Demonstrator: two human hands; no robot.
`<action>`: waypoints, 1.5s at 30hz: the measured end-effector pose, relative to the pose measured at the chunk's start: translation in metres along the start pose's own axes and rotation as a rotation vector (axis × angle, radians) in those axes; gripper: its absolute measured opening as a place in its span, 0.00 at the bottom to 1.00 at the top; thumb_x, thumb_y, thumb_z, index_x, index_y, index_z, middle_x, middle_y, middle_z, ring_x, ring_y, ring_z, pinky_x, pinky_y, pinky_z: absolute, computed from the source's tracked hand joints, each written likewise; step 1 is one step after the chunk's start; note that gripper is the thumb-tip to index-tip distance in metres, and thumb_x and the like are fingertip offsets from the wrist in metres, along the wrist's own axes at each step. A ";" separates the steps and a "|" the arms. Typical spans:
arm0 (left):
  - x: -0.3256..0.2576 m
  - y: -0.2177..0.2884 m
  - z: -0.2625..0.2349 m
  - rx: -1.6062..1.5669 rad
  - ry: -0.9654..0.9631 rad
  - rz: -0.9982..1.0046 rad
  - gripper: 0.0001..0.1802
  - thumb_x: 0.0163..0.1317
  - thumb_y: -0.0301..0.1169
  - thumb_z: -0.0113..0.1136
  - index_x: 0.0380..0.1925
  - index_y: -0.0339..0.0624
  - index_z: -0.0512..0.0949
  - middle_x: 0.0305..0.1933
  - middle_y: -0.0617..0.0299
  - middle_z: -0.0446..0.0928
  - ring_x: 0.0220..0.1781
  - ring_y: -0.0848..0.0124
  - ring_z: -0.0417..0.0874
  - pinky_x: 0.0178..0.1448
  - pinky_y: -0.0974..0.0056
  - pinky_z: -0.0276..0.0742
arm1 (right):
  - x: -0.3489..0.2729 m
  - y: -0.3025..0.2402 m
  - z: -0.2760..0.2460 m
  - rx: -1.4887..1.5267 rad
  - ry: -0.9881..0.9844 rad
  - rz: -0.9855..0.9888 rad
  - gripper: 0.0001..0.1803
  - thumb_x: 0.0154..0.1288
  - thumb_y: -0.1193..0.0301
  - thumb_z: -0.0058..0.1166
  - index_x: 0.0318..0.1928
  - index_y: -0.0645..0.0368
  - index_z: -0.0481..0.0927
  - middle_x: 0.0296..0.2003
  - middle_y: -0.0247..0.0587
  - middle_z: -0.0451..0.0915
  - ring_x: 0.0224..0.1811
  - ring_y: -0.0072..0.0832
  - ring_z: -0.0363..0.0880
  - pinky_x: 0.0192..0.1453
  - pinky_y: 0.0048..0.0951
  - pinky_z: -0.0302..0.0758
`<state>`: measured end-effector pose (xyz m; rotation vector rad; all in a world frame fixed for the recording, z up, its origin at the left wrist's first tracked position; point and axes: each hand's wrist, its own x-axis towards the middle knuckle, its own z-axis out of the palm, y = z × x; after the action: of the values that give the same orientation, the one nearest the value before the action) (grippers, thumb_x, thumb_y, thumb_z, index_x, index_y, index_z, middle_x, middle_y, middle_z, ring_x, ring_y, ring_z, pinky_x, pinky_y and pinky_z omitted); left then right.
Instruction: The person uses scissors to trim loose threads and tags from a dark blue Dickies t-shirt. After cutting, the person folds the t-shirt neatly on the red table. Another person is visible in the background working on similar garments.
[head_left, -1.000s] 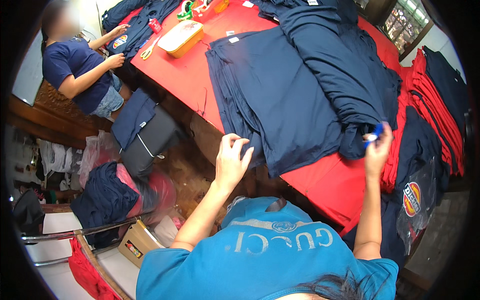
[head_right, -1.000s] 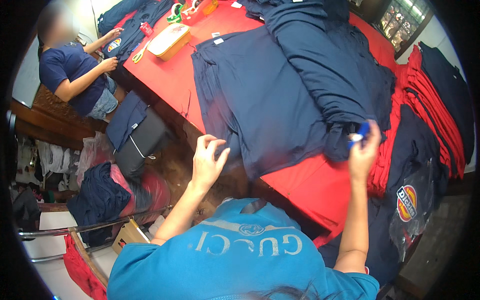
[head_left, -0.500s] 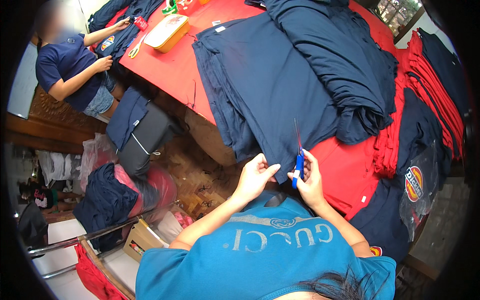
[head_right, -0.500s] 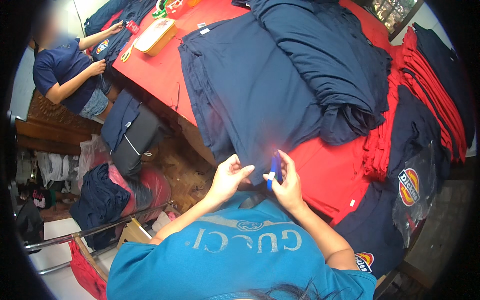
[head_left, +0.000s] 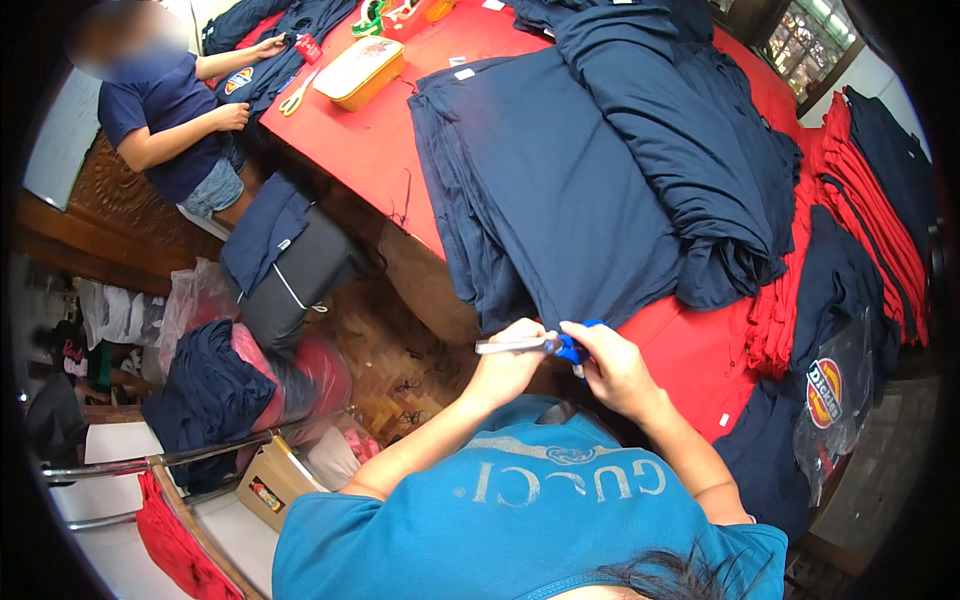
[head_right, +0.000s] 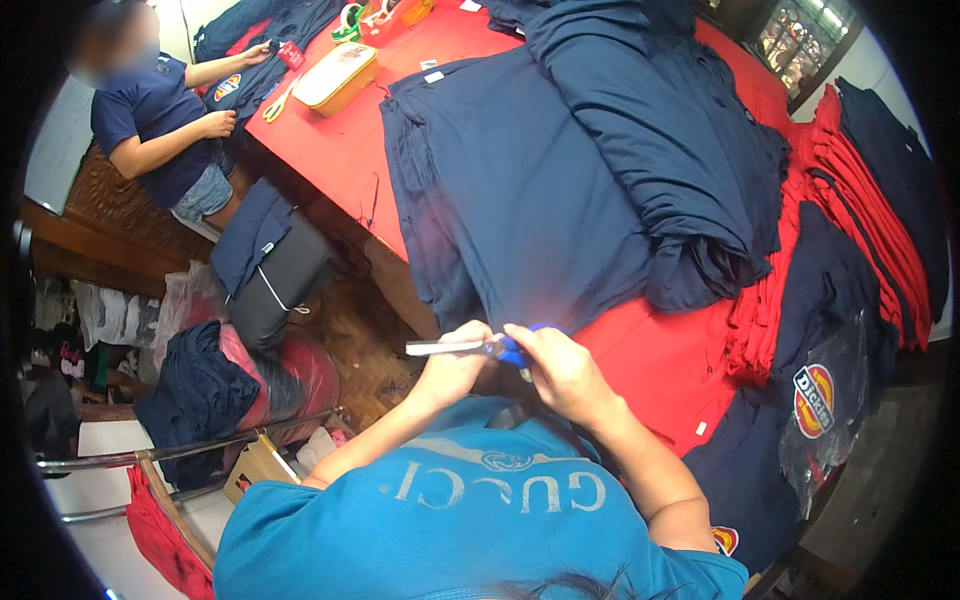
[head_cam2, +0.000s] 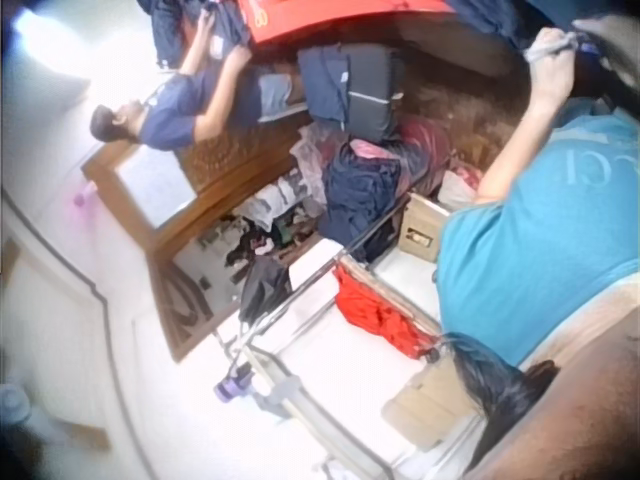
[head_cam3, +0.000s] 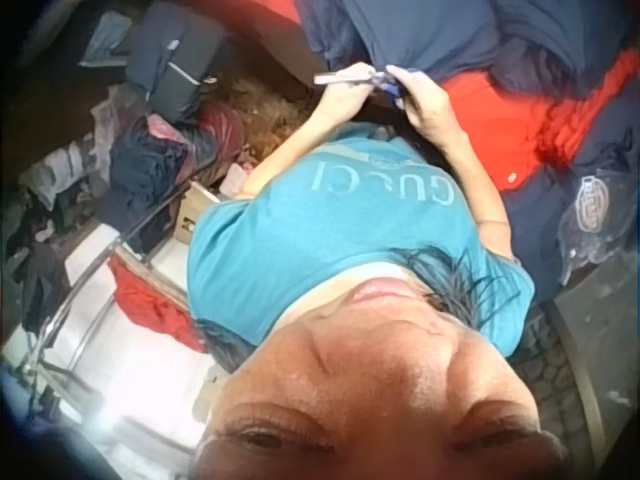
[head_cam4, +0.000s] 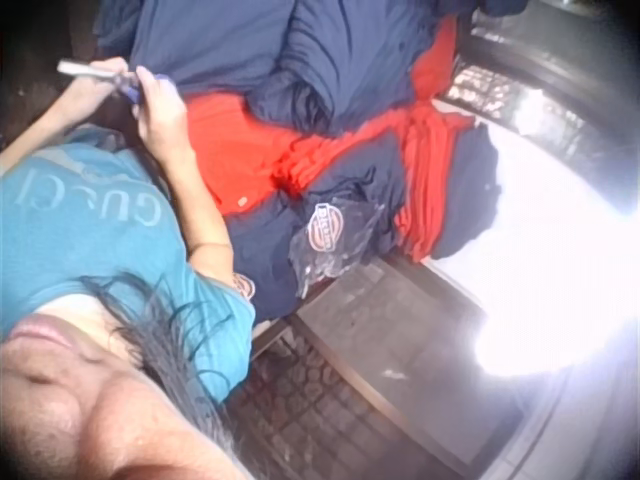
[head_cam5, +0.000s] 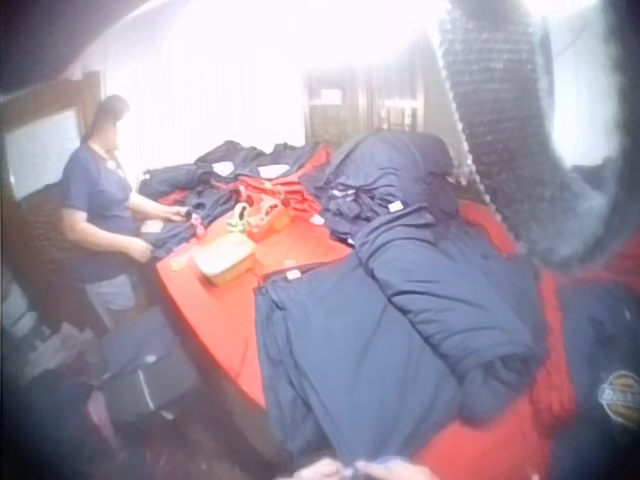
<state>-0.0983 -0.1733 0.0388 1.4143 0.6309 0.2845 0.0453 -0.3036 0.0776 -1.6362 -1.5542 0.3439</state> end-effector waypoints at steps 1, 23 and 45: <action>0.001 -0.003 -0.005 0.090 0.033 0.027 0.09 0.69 0.33 0.57 0.34 0.39 0.78 0.31 0.67 0.74 0.32 0.81 0.71 0.36 0.71 0.69 | 0.007 0.004 -0.006 0.003 -0.085 0.043 0.29 0.52 0.83 0.56 0.58 0.65 0.73 0.37 0.52 0.78 0.39 0.46 0.79 0.45 0.39 0.78; 0.042 -0.036 0.009 0.928 0.248 0.428 0.20 0.56 0.42 0.70 0.35 0.35 0.78 0.37 0.55 0.79 0.31 0.63 0.82 0.38 0.60 0.78 | -0.090 0.096 -0.117 0.581 1.056 0.359 0.24 0.68 0.79 0.53 0.63 0.64 0.64 0.39 0.43 0.76 0.39 0.31 0.81 0.44 0.31 0.82; 0.001 -0.018 -0.023 0.361 0.161 -0.089 0.16 0.67 0.39 0.60 0.37 0.34 0.79 0.27 0.60 0.81 0.33 0.75 0.83 0.38 0.67 0.78 | -0.058 0.035 0.024 0.610 0.280 0.761 0.30 0.66 0.79 0.48 0.69 0.67 0.61 0.48 0.43 0.78 0.46 0.21 0.79 0.50 0.23 0.75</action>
<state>-0.1138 -0.1562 0.0199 1.7141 0.9084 0.2223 0.0417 -0.3445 0.0183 -1.6124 -0.4837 0.8502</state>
